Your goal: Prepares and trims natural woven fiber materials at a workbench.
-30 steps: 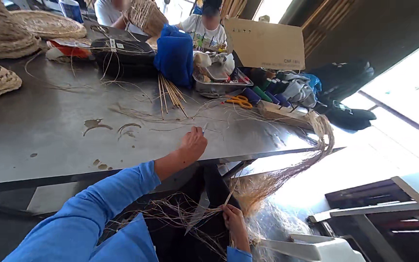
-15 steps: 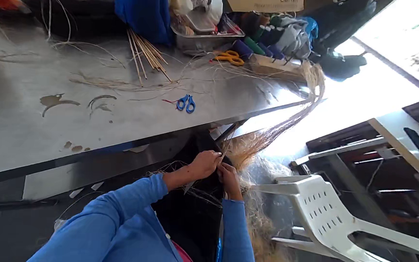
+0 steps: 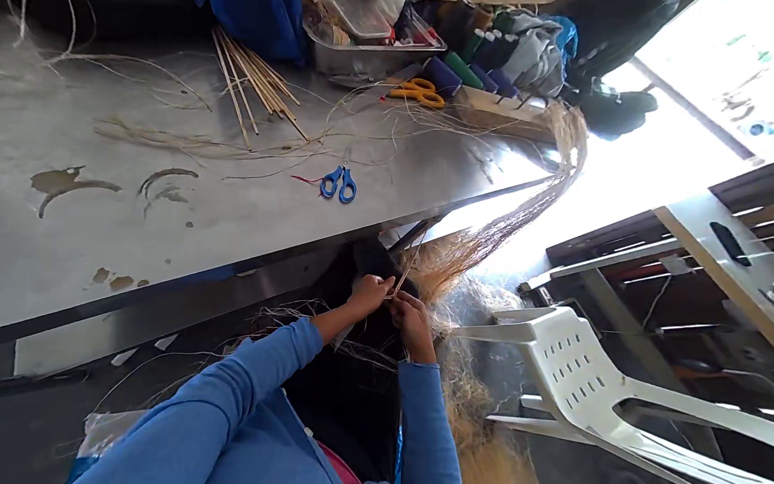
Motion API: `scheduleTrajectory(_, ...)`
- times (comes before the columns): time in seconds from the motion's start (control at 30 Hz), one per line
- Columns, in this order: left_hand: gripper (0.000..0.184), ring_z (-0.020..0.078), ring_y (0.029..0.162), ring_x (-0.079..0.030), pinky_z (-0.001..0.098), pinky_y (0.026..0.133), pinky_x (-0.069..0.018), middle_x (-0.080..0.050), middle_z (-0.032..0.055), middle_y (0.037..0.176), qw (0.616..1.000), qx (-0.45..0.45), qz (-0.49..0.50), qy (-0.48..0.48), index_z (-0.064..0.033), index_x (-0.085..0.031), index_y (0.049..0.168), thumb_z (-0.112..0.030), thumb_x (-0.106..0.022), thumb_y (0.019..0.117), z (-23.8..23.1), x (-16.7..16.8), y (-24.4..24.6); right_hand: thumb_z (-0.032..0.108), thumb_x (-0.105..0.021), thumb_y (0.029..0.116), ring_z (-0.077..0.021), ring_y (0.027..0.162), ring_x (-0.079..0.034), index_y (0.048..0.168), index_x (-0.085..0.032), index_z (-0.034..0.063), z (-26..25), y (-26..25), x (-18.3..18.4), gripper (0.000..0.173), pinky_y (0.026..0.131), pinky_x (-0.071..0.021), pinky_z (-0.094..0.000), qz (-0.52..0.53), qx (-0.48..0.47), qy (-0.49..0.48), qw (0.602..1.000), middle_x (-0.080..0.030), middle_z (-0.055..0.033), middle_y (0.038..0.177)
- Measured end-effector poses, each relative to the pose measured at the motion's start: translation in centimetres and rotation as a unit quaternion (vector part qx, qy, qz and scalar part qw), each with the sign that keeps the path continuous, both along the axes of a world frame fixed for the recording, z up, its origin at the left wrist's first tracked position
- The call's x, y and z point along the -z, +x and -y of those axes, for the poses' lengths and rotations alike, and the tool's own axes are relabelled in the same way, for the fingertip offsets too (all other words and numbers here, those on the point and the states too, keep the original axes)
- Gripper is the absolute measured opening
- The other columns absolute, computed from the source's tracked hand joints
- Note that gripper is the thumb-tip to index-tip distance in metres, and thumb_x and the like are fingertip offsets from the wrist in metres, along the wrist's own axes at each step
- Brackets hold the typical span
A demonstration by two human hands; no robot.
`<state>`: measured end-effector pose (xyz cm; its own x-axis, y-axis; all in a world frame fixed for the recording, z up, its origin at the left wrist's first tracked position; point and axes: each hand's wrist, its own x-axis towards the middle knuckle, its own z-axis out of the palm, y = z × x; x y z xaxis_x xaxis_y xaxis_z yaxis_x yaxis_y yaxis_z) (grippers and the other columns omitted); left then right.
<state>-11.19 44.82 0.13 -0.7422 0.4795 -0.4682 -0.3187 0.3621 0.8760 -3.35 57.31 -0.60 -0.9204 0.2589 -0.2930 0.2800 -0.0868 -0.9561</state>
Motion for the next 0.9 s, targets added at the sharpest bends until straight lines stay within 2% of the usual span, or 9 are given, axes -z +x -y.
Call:
scheduleTrajectory(0.07, 0.047, 0.0162, 0.071, -0.055, 0.0369, 0.071, -0.0472, -0.064, 0.0101, 0.089, 1.000, -0.014, -0.003, 0.013, 0.0009, -0.069, 0.104, -0.044, -0.053, 0.1067, 0.0, 0.5, 0.1, 0.000, -0.033, 0.0981, 0.0015, 0.043, -0.034, 0.114, -0.065, -0.0030, 0.5, 0.4, 0.1, 0.036, 0.040, -0.0269, -0.0172, -0.014, 0.024, -0.018, 0.999, -0.057, 0.0046, 0.064)
scheduleTrajectory(0.2, 0.037, 0.0204, 0.088, -0.066, 0.0421, 0.087, -0.0524, -0.071, 0.0144, 0.099, 0.999, 0.008, -0.035, 0.040, 0.0028, -0.071, 0.109, -0.032, -0.072, 0.0968, 0.3, 1.0, 0.3, -0.002, -0.032, 0.0951, 0.0004, 0.043, -0.036, 0.141, -0.044, -0.0040, 0.8, 0.8, 0.5, 0.048, 0.040, -0.0283, -0.0164, -0.050, 0.047, -0.035, 0.997, -0.052, 0.0040, 0.064)
scheduleTrajectory(0.57, 0.015, 0.0091, 0.072, -0.052, 0.0300, 0.071, -0.0449, -0.065, 0.0053, 0.086, 0.998, 0.016, -0.001, 0.063, 0.0008, -0.072, 0.099, -0.014, -0.070, 0.0960, 0.4, 1.0, 0.3, -0.003, -0.041, 0.0994, -0.0008, 0.048, -0.041, 0.146, -0.040, -0.0087, 0.3, 1.5, -0.1, 0.047, 0.045, -0.0346, -0.0189, -0.024, -0.016, 0.098, 0.995, -0.061, -0.0011, 0.072)
scheduleTrajectory(0.67, 0.015, 0.0136, 0.080, -0.057, 0.0354, 0.078, -0.0474, -0.067, 0.0089, 0.092, 0.998, 0.010, 0.004, 0.060, 0.0011, -0.072, 0.101, -0.012, -0.069, 0.0965, 0.2, 1.3, 0.6, -0.004, -0.043, 0.1015, -0.0034, 0.050, -0.046, 0.144, -0.043, -0.0084, 0.1, 1.6, -0.6, 0.043, 0.048, -0.0386, -0.0219, 0.022, -0.042, 0.186, 0.981, -0.065, -0.0042, 0.075)
scheduleTrajectory(0.73, 0.015, 0.0154, 0.083, -0.059, 0.0377, 0.082, -0.0482, -0.068, 0.0104, 0.093, 0.998, 0.000, 0.006, 0.065, 0.0021, -0.072, 0.101, -0.012, -0.068, 0.0967, 0.1, 1.6, 0.7, 0.000, -0.047, 0.1020, -0.0152, 0.061, -0.059, 0.145, -0.049, -0.0034, 0.1, 1.6, -2.4, 0.043, 0.059, -0.0500, -0.0330, 0.111, -0.089, 0.338, 0.930, -0.070, -0.0096, 0.084)
scheduleTrajectory(0.77, 0.015, 0.0147, 0.082, -0.058, 0.0367, 0.081, -0.0482, -0.067, 0.0097, 0.091, 0.998, -0.010, 0.006, 0.069, 0.0021, -0.072, 0.100, -0.012, -0.068, 0.0965, 0.0, 1.7, 0.9, 0.005, -0.051, 0.1029, -0.0251, 0.078, -0.068, 0.145, -0.053, 0.0001, 0.4, 1.3, -4.4, 0.042, 0.075, -0.0563, -0.0422, 0.165, -0.107, 0.417, 0.887, -0.073, -0.0147, 0.096)
scheduleTrajectory(0.8, 0.015, 0.0140, 0.080, -0.058, 0.0358, 0.079, -0.0481, -0.067, 0.0092, 0.090, 0.997, -0.024, 0.009, 0.076, 0.0022, -0.072, 0.099, -0.011, -0.068, 0.0961, -0.2, 1.8, 1.1, 0.010, -0.054, 0.1041, -0.0370, 0.104, -0.069, 0.143, -0.057, 0.0005, 1.0, 1.1, -6.9, 0.040, 0.095, -0.0530, -0.0532, 0.197, -0.106, 0.474, 0.852, -0.071, -0.0222, 0.114)
scheduleTrajectory(0.83, 0.015, 0.0138, 0.079, -0.058, 0.0355, 0.079, -0.0482, -0.067, 0.0091, 0.089, 0.996, -0.036, 0.011, 0.084, 0.0026, -0.072, 0.099, -0.011, -0.068, 0.0960, -0.3, 2.0, 1.4, 0.014, -0.055, 0.1047, -0.0450, 0.117, -0.063, 0.139, -0.059, -0.0012, 1.7, 1.0, -9.4, 0.038, 0.103, -0.0476, -0.0600, 0.186, -0.089, 0.523, 0.827, -0.067, -0.0275, 0.123)
scheduleTrajectory(0.9, 0.017, 0.0162, 0.082, -0.060, 0.0373, 0.081, -0.0495, -0.068, 0.0114, 0.091, 0.994, -0.050, 0.007, 0.096, 0.0038, -0.072, 0.101, -0.012, -0.067, 0.0972, -0.8, 2.3, 2.3, 0.012, -0.056, 0.1035, -0.0487, 0.114, -0.063, 0.125, -0.068, -0.0054, 3.3, 0.5, -13.7, 0.030, 0.098, -0.0495, -0.0613, 0.030, -0.009, 0.595, 0.803, -0.067, -0.0305, 0.119)
